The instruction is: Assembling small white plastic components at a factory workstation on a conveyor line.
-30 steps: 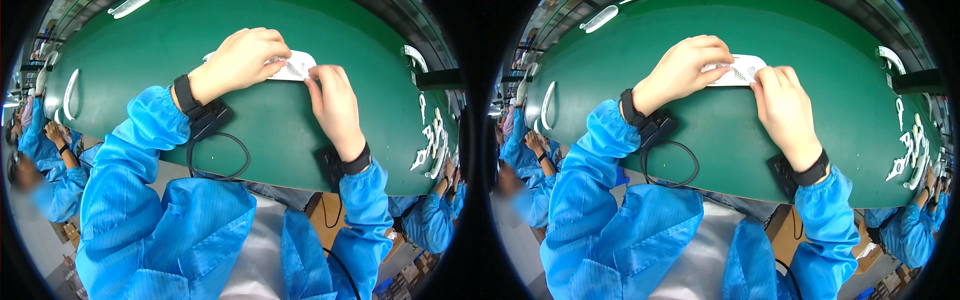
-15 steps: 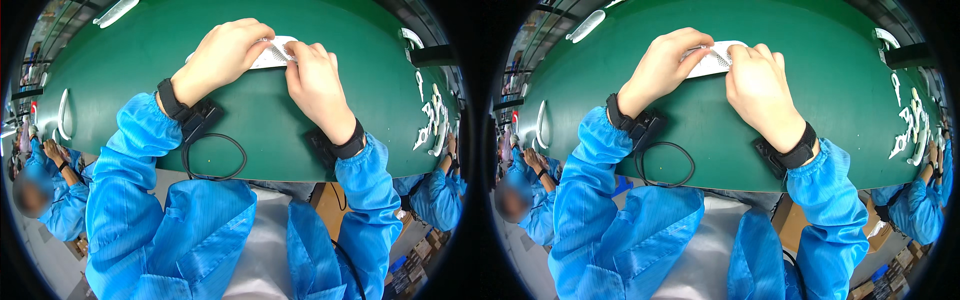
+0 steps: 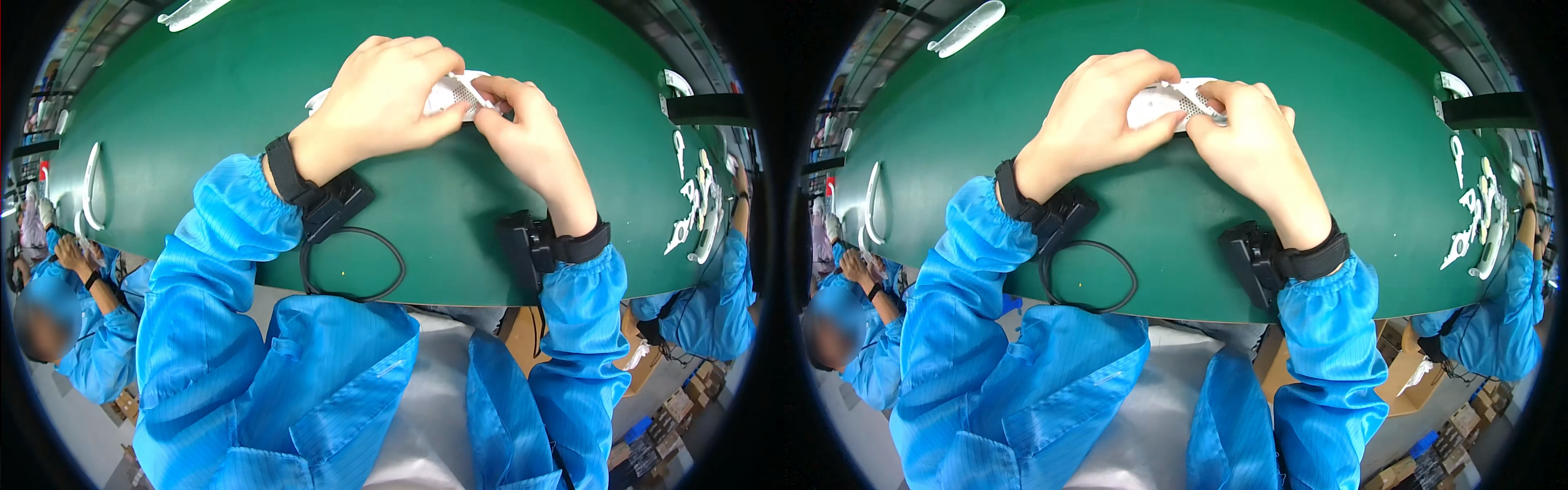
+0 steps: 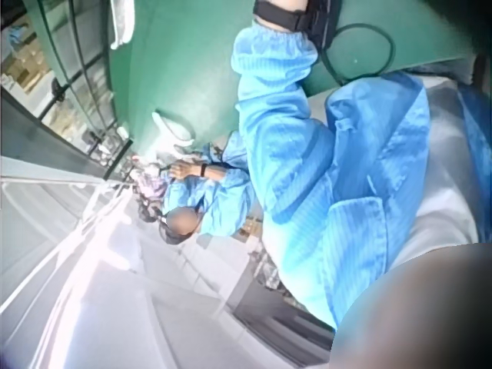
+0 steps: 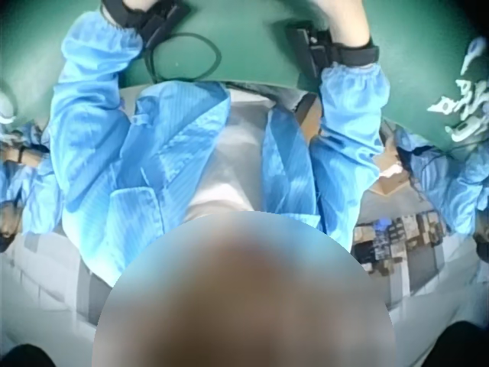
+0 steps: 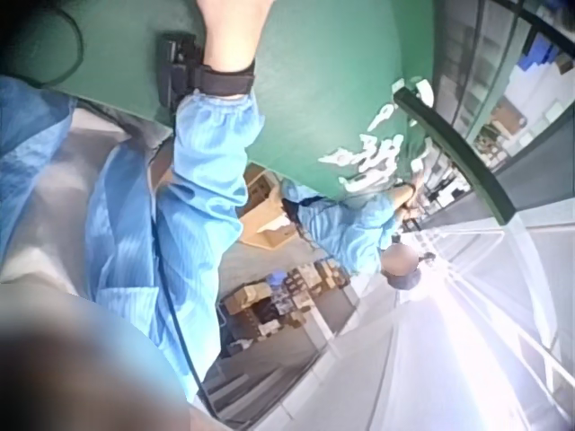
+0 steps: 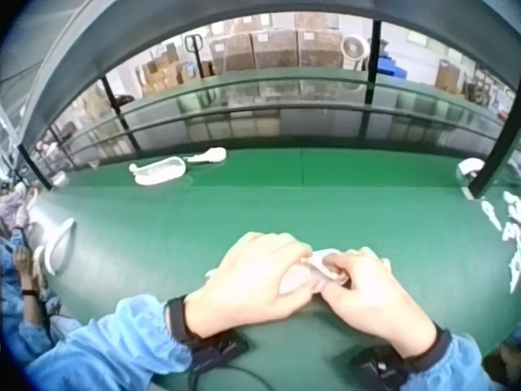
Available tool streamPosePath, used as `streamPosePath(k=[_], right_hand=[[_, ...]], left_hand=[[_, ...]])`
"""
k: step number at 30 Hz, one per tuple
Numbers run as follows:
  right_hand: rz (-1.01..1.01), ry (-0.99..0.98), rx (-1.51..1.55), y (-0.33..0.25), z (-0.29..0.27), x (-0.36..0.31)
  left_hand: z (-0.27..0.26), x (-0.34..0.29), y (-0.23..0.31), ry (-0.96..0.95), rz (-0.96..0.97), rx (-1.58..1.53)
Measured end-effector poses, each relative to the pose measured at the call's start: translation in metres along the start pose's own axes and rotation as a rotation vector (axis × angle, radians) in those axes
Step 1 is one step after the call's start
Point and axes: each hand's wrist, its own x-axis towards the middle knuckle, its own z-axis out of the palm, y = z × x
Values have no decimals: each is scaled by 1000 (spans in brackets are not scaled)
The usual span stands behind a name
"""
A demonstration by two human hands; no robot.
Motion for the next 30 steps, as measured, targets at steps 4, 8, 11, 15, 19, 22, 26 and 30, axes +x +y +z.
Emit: streamPosePath(k=[4,8,11,15,19,22,26,30], right_hand=[[23,-85,76,5,-9,7],[-84,-113,35,5,-13,1],[-166,-117,-3,12,-12,1],[-293,-1,-325,0,-2,-11],[-380,12,-63,26,-14,-3],[-458,-7,-17,40,-12,0],[-487,56,-36,33,-4,-11],[-535,60,-126,37,0,-18]], left_hand=[[-1,-2,3,-11,107,160],[-2,-7,2,-38,150,213],[-3,-5,2,-56,133,180],[-3,0,-1,-79,139,137],[-2,-3,-4,-50,122,135],[-7,5,-4,-108,83,62],[-7,5,-8,-164,-143,-75],[-5,3,-9,-116,-9,-4]])
